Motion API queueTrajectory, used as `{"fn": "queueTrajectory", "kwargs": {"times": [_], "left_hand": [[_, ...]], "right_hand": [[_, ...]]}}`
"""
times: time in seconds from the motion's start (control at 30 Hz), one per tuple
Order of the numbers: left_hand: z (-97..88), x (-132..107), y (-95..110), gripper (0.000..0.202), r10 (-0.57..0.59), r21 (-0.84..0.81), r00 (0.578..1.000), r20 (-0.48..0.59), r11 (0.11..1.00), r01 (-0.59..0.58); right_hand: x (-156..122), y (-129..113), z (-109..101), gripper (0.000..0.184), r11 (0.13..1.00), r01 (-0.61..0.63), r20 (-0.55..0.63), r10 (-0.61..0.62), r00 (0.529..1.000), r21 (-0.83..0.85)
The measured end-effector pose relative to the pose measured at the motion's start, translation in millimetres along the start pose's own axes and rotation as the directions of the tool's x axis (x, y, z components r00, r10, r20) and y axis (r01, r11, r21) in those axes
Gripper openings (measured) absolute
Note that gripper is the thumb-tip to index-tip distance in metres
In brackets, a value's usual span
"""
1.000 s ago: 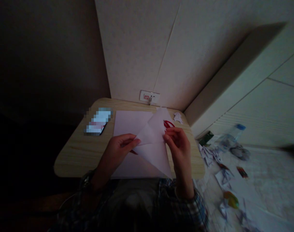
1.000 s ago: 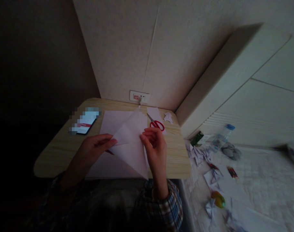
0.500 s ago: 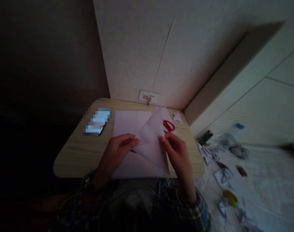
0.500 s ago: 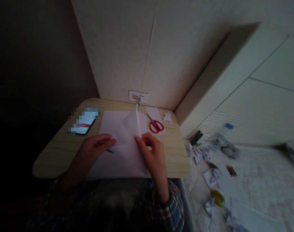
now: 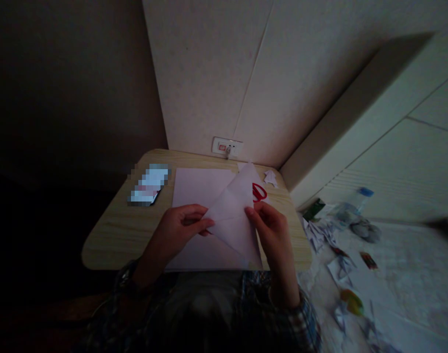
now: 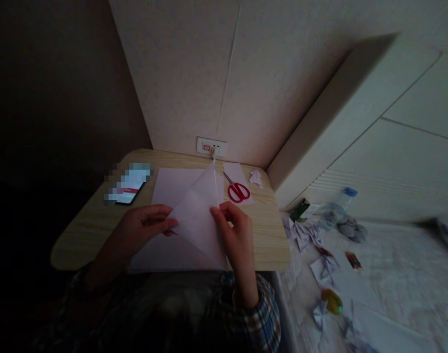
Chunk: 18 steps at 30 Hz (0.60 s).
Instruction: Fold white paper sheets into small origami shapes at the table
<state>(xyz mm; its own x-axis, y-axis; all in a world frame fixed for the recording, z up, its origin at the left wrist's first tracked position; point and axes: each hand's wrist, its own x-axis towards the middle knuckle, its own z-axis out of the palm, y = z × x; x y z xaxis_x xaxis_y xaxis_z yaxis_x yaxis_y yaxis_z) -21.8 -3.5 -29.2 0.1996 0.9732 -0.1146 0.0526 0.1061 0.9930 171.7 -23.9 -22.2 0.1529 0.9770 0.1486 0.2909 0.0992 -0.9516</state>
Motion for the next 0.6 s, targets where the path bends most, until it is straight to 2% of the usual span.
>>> {"fn": "queueTrajectory", "kwargs": {"times": [0.17, 0.33, 0.47, 0.6], "left_hand": [[-1.7, 2, -3, 0.013, 0.002, 0.022, 1.000, 0.006, 1.000, -0.002], [-1.3, 5, -6, 0.018, 0.002, 0.063, 1.000, -0.026, 0.998, 0.000], [2.1, 6, -8, 0.019, -0.001, 0.040, 0.997, 0.075, 0.999, -0.002], [5.3, 3, -8, 0.024, -0.053, -0.030, 0.998, -0.013, 0.998, 0.053]], "right_hand": [[0, -3, 1, 0.026, 0.999, 0.033, -0.024, -0.034, 0.999, -0.034], [-1, -8, 2, 0.024, 0.976, 0.121, 0.010, -0.122, 0.993, -0.182], [-2, -12, 4, 0.022, 0.958, 0.149, 0.072, -0.135, 0.988, -0.246], [-4, -13, 6, 0.017, 0.968, 0.123, 0.101, -0.103, 0.989, -0.220]]}}
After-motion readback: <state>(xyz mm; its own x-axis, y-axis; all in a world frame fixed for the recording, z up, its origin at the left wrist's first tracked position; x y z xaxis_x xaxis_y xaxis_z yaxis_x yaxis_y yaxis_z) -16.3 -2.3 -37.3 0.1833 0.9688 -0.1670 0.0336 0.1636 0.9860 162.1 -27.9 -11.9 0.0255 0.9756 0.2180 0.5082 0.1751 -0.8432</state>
